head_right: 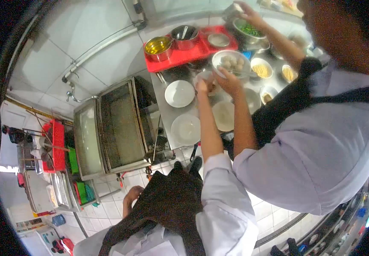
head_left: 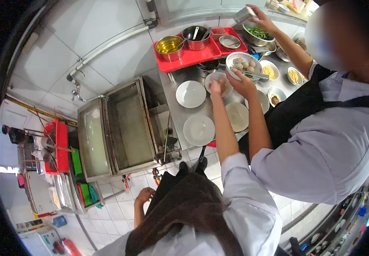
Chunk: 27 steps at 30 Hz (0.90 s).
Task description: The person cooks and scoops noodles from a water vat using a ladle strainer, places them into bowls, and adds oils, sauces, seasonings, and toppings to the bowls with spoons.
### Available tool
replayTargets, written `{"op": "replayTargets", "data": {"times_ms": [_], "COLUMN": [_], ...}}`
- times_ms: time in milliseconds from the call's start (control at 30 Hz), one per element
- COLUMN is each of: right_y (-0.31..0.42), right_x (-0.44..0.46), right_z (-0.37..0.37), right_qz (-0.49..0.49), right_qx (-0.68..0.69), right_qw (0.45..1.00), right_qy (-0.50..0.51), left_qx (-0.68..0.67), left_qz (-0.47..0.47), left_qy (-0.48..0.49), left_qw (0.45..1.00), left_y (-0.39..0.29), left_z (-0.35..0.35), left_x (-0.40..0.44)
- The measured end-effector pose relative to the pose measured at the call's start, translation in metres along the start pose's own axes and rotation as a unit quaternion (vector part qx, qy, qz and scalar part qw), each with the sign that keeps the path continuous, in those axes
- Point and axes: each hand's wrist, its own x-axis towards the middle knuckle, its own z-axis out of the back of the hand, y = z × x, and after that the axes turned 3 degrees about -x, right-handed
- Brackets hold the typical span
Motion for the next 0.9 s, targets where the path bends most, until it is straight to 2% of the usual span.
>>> {"op": "replayTargets", "data": {"times_ms": [33, 67, 100, 133, 167, 200, 233, 267, 333, 367, 400, 467, 500, 567, 600, 667, 700, 733, 800, 867, 900], "right_y": [-0.005, -0.015, -0.028, -0.044, -0.06, -0.068, -0.055, -0.041, -0.012, 0.002, 0.01, 0.018, 0.019, 0.05, 0.055, 0.072, 0.084, 0.078, 0.071, 0.055, 0.038], "right_x": [0.022, 0.046, 0.07, 0.093, 0.112, 0.121, 0.11, 0.1, 0.073, 0.061, 0.047, 0.019, 0.0, -0.072, -0.101, -0.171, -0.202, -0.225, -0.268, -0.294, -0.295], "right_z": [-0.013, -0.024, -0.032, -0.038, -0.045, -0.05, -0.052, -0.051, -0.044, -0.043, -0.039, -0.026, -0.014, 0.023, 0.047, 0.102, 0.135, 0.17, 0.244, 0.322, 0.368], "right_qz": [0.002, 0.014, 0.025, 0.027, 0.078, 0.127, 0.128, 0.129, 0.204, 0.203, 0.2, 0.392, 0.459, 0.447, 0.444, 0.417, 0.442, 0.417, 0.35, 0.137, 0.058], "right_qx": [0.009, 0.005, 0.0, 0.007, -0.079, -0.167, -0.184, -0.179, -0.275, -0.29, -0.29, -0.249, -0.249, -0.249, -0.231, -0.196, -0.167, -0.209, -0.188, -0.146, -0.111], "right_qw": [1.0, 1.0, 1.0, 1.0, 0.994, 0.977, 0.972, 0.972, 0.935, 0.932, 0.933, 0.885, 0.852, 0.859, 0.866, 0.886, 0.879, 0.881, 0.912, 0.977, 0.991], "right_qy": [-0.005, 0.004, 0.01, 0.0, -0.016, -0.03, -0.077, -0.083, -0.09, -0.074, -0.078, -0.034, -0.031, -0.016, 0.005, 0.047, 0.066, 0.075, 0.105, 0.074, 0.041], "left_qx": [0.004, -0.059, -0.044, -0.052, -0.063, -0.105, -0.022, 0.06, 0.083, 0.077, 0.081, 0.113, 0.117, 0.335, 0.243, 0.052, 0.05, 0.081, 0.14, 0.191, 0.214], "left_qz": [-0.046, 0.072, 0.049, 0.047, 0.162, 0.14, 0.092, 0.041, 0.097, 0.146, 0.147, 0.017, 0.012, -0.118, -0.143, -0.202, -0.184, -0.151, -0.11, -0.101, -0.1], "left_qy": [0.012, -0.025, -0.024, -0.026, -0.074, -0.084, -0.117, -0.148, -0.071, -0.118, -0.116, -0.1, -0.092, 0.039, 0.023, 0.007, 0.024, 0.045, 0.095, 0.147, 0.17], "left_qw": [0.999, 0.995, 0.998, 0.997, 0.982, 0.981, 0.989, 0.986, 0.989, 0.979, 0.979, 0.988, 0.989, 0.934, 0.959, 0.978, 0.981, 0.984, 0.979, 0.965, 0.957], "left_y": [0.012, -0.034, -0.008, -0.024, -0.039, -0.019, -0.051, -0.087, -0.022, -0.082, -0.068, -0.008, 0.035, 0.098, 0.063, -0.062, -0.075, -0.079, -0.096, -0.121, -0.134], "left_z": [0.002, 0.002, 0.002, 0.004, 0.002, 0.001, -0.005, -0.011, 0.004, 0.0, 0.003, 0.007, 0.012, 0.024, 0.02, 0.012, 0.008, 0.005, -0.007, -0.029, -0.045], "left_x": [-0.002, -0.019, -0.015, -0.023, -0.031, -0.035, -0.056, -0.079, -0.053, -0.074, -0.072, -0.06, -0.039, 0.007, -0.005, -0.044, -0.036, -0.02, 0.022, 0.061, 0.077]}}
